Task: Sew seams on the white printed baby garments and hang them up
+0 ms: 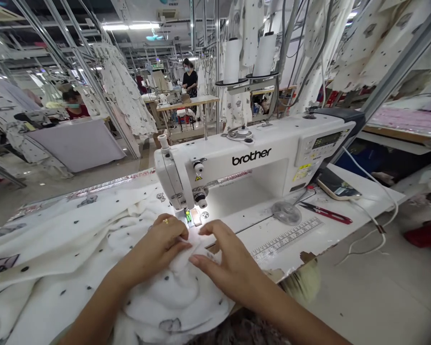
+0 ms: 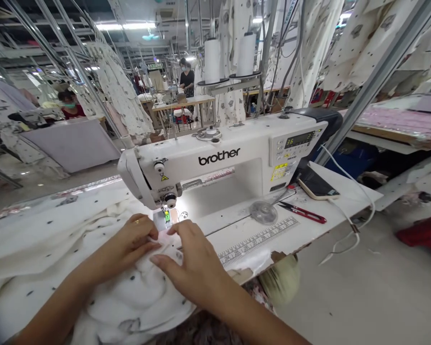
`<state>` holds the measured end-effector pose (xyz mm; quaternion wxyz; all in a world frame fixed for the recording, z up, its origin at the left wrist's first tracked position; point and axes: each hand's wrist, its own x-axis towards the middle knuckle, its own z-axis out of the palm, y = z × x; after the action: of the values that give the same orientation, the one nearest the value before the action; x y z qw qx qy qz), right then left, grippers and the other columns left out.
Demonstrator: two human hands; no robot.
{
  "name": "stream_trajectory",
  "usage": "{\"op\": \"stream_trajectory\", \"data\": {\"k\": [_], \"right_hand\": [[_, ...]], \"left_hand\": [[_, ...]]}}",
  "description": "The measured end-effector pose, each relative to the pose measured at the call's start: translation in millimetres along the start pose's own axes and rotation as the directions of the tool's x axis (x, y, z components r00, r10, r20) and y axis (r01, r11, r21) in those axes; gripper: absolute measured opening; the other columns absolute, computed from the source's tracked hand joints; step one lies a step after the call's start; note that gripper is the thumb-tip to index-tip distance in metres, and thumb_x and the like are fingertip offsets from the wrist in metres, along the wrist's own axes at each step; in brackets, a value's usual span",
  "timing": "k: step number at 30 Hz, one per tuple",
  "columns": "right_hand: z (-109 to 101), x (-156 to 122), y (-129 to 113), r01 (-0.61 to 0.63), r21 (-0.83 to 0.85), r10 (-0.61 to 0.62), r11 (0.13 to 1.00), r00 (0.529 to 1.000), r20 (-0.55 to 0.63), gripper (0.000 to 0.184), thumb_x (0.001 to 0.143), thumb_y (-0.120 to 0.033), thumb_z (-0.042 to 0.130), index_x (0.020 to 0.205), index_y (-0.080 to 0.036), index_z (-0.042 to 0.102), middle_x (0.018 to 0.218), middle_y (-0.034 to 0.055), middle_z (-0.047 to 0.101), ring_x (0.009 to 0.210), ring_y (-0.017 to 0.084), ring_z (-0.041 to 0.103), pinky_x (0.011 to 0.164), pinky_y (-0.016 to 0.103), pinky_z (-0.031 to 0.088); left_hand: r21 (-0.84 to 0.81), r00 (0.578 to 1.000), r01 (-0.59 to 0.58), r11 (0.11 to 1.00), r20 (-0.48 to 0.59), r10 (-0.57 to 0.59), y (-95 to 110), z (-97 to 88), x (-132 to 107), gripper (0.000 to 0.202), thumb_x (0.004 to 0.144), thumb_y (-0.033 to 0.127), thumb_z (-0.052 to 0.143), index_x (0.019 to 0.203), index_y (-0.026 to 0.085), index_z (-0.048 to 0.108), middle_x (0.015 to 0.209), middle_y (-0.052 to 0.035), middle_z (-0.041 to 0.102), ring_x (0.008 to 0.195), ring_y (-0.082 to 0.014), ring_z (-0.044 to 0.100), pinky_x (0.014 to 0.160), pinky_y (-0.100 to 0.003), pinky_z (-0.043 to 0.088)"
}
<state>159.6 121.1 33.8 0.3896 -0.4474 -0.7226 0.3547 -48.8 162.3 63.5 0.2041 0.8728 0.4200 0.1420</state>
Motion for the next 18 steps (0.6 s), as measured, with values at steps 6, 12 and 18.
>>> {"op": "stream_trajectory", "data": {"k": [6,12,18], "right_hand": [[19.3,18.9,-0.5,-0.071,0.142,0.044,0.987,0.982,0.185,0.025,0.088,-0.032,0.063,0.071,-0.017,0.052,0.066,-0.0045,0.048,0.063,0.011,0.044,0.056,0.022,0.03],[23.4,7.8,-0.2,-0.096,0.342,0.07,0.935,0.994,0.089,0.014,0.079,-0.02,0.072,0.073,-0.016,0.059,0.07,-0.0052,0.053,0.067,0.01,0.047,0.058,0.02,0.033],[29.4,2.1,0.9,-0.065,0.285,0.073,0.956,0.997,-0.02,0.012,0.072,-0.007,0.07,0.073,-0.017,0.063,0.069,-0.0058,0.058,0.064,0.01,0.049,0.059,0.02,0.034]], "left_hand": [[-0.15,0.997,0.033,0.988,-0.06,-0.043,4.1,-13.9,-19.0,0.018,0.096,0.029,0.049,0.08,0.022,0.051,0.083,0.001,0.055,0.084,-0.0163,0.051,0.073,-0.028,0.04],[-0.252,0.995,0.067,0.966,-0.049,-0.082,1.8,-20.0,-28.0,0.021,0.095,0.034,0.052,0.079,0.021,0.054,0.081,0.0021,0.057,0.077,-0.0139,0.052,0.07,-0.026,0.04],[-0.399,0.982,0.177,0.9,0.134,-0.133,10.5,-14.2,-19.6,0.016,0.082,0.031,0.07,0.093,0.024,0.062,0.093,0.0045,0.066,0.085,-0.015,0.058,0.074,-0.023,0.043]]}}
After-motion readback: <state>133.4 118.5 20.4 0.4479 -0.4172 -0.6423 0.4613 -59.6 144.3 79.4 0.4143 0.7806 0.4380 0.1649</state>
